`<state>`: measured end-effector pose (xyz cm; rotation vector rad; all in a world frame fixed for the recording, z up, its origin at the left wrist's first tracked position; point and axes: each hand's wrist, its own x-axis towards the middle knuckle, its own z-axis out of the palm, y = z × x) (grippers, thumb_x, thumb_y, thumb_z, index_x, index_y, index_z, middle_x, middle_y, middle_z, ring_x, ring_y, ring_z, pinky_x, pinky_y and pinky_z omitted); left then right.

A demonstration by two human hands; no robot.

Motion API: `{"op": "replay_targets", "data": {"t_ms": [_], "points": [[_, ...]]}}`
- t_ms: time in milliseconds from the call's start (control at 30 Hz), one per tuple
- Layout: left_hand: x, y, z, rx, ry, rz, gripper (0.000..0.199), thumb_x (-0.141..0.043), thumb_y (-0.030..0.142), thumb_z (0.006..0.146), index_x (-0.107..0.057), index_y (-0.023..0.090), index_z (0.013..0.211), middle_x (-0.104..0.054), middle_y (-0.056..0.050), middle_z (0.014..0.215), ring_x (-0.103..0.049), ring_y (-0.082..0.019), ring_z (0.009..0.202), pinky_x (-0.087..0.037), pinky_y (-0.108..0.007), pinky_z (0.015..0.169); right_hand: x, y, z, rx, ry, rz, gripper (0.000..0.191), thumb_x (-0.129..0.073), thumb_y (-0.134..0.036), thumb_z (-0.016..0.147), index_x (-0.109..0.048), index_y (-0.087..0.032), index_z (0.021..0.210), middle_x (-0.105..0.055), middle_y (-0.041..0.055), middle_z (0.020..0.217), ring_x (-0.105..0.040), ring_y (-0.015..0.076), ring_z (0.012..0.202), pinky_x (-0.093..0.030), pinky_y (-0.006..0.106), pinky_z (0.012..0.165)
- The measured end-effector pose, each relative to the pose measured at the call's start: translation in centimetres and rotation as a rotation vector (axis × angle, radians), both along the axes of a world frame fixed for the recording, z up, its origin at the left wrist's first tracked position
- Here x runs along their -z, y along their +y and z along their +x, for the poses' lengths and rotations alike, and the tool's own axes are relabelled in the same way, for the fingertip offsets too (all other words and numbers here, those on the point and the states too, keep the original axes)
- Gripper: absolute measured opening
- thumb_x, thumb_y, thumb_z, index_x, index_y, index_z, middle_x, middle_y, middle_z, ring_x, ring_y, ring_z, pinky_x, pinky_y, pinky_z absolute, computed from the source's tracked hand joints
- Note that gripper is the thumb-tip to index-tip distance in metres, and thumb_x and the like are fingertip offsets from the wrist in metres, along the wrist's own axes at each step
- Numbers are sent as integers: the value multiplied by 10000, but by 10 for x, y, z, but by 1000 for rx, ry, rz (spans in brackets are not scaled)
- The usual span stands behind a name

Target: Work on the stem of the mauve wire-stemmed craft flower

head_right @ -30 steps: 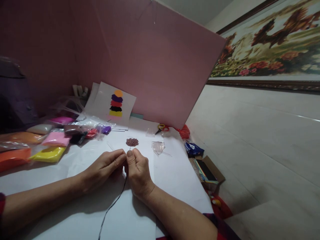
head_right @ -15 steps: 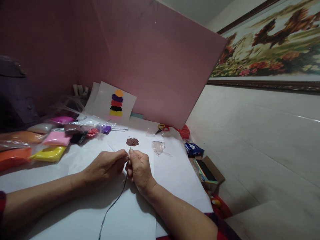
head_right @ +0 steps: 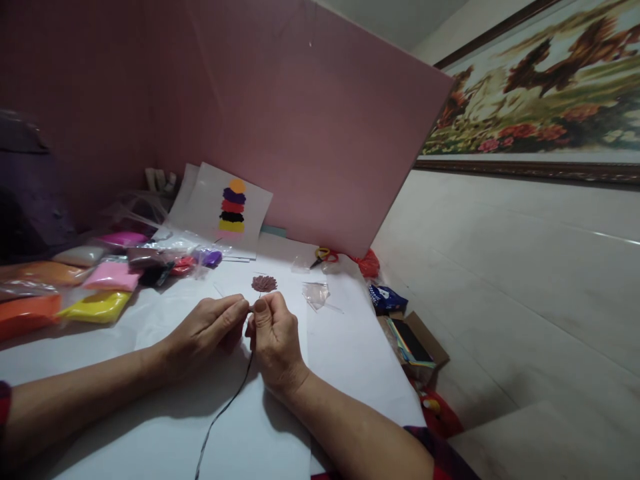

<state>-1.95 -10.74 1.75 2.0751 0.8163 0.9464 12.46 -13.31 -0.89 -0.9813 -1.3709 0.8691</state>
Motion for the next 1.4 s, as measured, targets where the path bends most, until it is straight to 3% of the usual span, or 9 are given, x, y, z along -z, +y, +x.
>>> {"op": "replay_targets", "data": {"t_ms": [467, 667, 1067, 1400], "points": [[-1, -1, 1, 8, 9, -27, 424, -333, 418, 964, -514, 188, 657, -536, 33, 456, -508, -117, 448, -396, -236, 544, -7, -5, 1, 14, -166, 110, 334, -409, -443, 992, -440, -214, 750, -481, -44, 586, -450, 106, 515, -375, 241, 515], [0, 0, 1, 7, 73, 17, 410, -306, 414, 970, -470, 203, 659, -530, 38, 459, -518, -123, 457, -407, -246, 562, -1, 0, 2, 14, -146, 65, 419, -406, -510, 980, -394, -222, 676, -420, -63, 507, -392, 92, 452, -325, 221, 444], [6, 3, 2, -1, 87, 61, 324, -346, 406, 957, -446, 216, 714, -609, 13, 603, -557, -148, 574, -413, -267, 606, -6, -2, 2, -5, -98, -85, 476, -423, -603, 937, -435, -209, 669, -503, -55, 454, -357, 57, 320, -275, 190, 327], [15, 10, 0, -8, 97, 228, 213, -351, 303, 944, -433, 219, 766, -613, 23, 645, -563, -134, 574, -395, -246, 590, -10, -2, 2, 8, -90, -102, 508, -439, -631, 918, -465, -198, 653, -469, -65, 431, -343, 52, 303, -278, 187, 308]]}}
